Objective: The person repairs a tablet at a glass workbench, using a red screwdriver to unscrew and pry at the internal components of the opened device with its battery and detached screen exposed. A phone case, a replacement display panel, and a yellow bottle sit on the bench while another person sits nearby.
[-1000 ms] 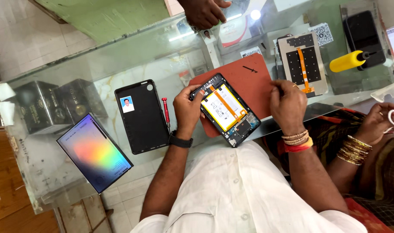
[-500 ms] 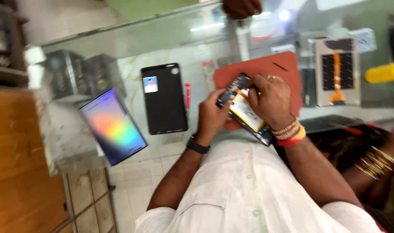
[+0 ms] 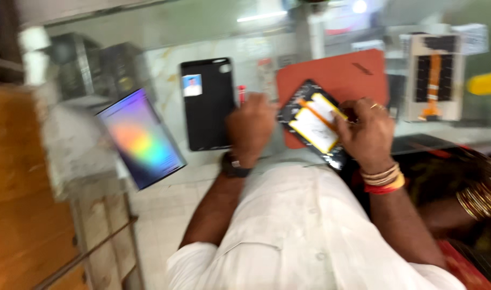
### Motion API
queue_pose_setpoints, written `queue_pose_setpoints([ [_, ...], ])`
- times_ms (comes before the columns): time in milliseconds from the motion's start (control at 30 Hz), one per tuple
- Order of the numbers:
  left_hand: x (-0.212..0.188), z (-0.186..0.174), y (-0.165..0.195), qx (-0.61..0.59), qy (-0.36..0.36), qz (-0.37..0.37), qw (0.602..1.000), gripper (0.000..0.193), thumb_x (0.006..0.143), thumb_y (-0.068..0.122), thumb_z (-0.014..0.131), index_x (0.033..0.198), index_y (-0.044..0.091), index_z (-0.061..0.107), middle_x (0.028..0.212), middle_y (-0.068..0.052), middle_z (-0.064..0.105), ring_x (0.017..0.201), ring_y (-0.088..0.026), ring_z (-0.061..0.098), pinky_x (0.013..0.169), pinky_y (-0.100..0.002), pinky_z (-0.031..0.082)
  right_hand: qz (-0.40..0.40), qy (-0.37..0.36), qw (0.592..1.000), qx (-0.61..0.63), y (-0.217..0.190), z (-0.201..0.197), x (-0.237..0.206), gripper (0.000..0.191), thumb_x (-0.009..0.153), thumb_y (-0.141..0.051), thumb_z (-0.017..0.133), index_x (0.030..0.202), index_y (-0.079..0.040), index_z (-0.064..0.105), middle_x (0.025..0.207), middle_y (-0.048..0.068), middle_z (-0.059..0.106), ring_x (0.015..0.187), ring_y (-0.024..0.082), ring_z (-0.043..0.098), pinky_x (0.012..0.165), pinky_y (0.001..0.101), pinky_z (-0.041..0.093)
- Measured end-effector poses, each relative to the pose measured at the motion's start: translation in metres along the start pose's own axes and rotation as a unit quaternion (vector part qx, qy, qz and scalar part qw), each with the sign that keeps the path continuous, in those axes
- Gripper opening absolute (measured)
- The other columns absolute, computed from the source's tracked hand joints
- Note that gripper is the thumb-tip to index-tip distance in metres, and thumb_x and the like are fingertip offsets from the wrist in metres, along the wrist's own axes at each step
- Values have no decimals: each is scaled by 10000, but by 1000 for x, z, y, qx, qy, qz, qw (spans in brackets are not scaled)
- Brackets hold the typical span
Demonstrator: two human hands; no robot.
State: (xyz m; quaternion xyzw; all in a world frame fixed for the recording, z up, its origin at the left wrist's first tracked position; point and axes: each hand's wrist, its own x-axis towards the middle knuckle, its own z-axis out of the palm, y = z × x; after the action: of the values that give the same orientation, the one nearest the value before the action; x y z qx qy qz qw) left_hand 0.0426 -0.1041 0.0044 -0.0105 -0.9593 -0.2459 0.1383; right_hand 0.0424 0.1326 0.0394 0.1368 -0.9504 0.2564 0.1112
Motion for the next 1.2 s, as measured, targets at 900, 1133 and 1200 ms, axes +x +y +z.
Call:
queue_pose_setpoints([
  [900,14,-14,-43,150,32,-16,988,209,895,248,788,979,112,653,936,-85,683,817,-336,685,612,-476,533,-42,-107,993,-33,19,-43,-20,1034,602,-446,880,1462,-17,500,1410,275,488,1315,455,459,1108,563,341],
  [1133,4,-8,-47,213,8,26,977,226,930,279,794,904,93,667,958,-79,653,836,-315,670,645,-452,517,-70,-138,988,-31,50,-43,-6,1010,580,-437,900,1450,-86,525,1474,258,472,1405,433,434,1202,557,291],
  [1200,3,-7,-49,222,-5,26,975,256,935,311,811,872,96,686,949,-77,645,832,-312,672,638,-457,514,-71,-144,986,-35,53,-43,-8,1013,565,-452,889,1446,-105,530,1516,254,447,1442,424,406,1227,564,256],
])
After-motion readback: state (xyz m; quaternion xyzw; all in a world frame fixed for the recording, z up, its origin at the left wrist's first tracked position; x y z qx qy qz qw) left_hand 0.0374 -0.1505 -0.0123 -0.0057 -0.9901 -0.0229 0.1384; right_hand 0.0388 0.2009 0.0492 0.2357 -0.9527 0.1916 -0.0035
